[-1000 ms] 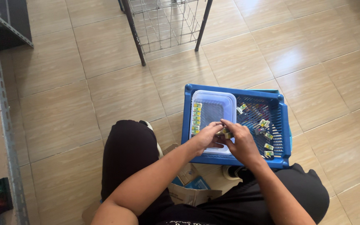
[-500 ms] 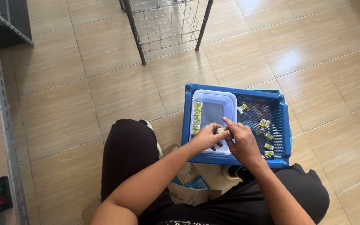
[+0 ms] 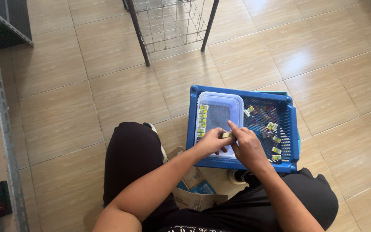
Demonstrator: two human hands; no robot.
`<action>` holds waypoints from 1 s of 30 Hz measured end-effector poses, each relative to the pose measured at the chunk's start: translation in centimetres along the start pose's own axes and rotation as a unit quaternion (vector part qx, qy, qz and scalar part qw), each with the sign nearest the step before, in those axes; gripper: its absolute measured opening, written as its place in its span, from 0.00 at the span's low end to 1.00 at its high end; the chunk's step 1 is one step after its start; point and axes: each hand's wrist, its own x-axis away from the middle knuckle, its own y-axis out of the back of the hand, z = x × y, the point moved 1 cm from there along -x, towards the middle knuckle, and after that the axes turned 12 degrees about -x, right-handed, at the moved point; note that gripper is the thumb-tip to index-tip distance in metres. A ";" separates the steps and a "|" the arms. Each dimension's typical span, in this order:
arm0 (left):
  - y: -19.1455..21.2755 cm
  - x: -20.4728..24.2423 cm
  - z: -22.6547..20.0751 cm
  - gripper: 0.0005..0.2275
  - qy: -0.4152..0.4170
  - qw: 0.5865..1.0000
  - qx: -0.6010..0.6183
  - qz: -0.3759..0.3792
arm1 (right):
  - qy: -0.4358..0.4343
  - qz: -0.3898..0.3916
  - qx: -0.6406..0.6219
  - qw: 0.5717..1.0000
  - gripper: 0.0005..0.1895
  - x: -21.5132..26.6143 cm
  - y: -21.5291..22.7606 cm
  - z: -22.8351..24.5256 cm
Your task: The person sits on the floor and transfers small green and white boxes from a blue crate into a clear plastic container, arranging them in rows.
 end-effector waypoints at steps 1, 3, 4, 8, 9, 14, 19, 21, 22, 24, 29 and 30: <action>0.0 0.0 0.1 0.25 -0.002 1.000 0.009 -0.001 | 0.007 -0.004 0.002 1.000 0.38 -0.1 0.0 0.1; 0.1 -0.2 0.1 0.24 0.010 1.000 -0.005 -0.018 | 0.019 -0.012 0.003 1.000 0.37 -0.1 0.0 0.2; 0.1 -0.3 0.0 0.24 0.016 0.999 -0.012 -0.027 | 0.023 -0.017 0.003 1.000 0.37 -0.2 0.1 0.3; 0.5 0.1 -0.3 0.23 0.026 0.999 -0.041 -0.024 | 0.036 -0.032 -0.011 0.999 0.35 -0.3 0.2 0.6; 0.6 0.1 -0.5 0.23 0.025 0.998 -0.054 -0.025 | 0.037 -0.033 -0.011 0.999 0.35 -0.3 0.3 0.7; 0.8 0.3 -0.9 0.21 0.019 0.997 -0.063 -0.039 | 0.027 -0.046 0.000 0.999 0.33 -0.3 0.3 1.0; 0.8 0.3 -0.9 0.20 0.023 0.997 -0.059 -0.047 | 0.035 -0.048 -0.002 0.998 0.33 -0.3 0.4 1.0; 0.8 0.2 -0.8 0.20 0.023 0.997 -0.058 -0.045 | 0.033 -0.044 0.003 0.999 0.33 -0.3 0.3 1.0; 0.8 0.2 -0.7 0.20 0.023 0.997 -0.058 -0.044 | 0.031 -0.040 0.006 0.999 0.34 -0.4 0.3 1.0; 0.9 0.1 -0.6 0.20 0.025 0.995 -0.077 -0.051 | 0.030 -0.041 0.017 0.999 0.32 -0.4 0.4 1.0; 0.9 0.1 -0.6 0.21 0.006 0.995 -0.078 -0.059 | 0.037 -0.061 0.052 0.996 0.20 -0.4 0.5 1.1; 0.9 0.1 -0.5 0.21 0.002 0.996 -0.070 -0.059 | 0.033 -0.060 0.048 0.997 0.18 -0.3 0.5 1.1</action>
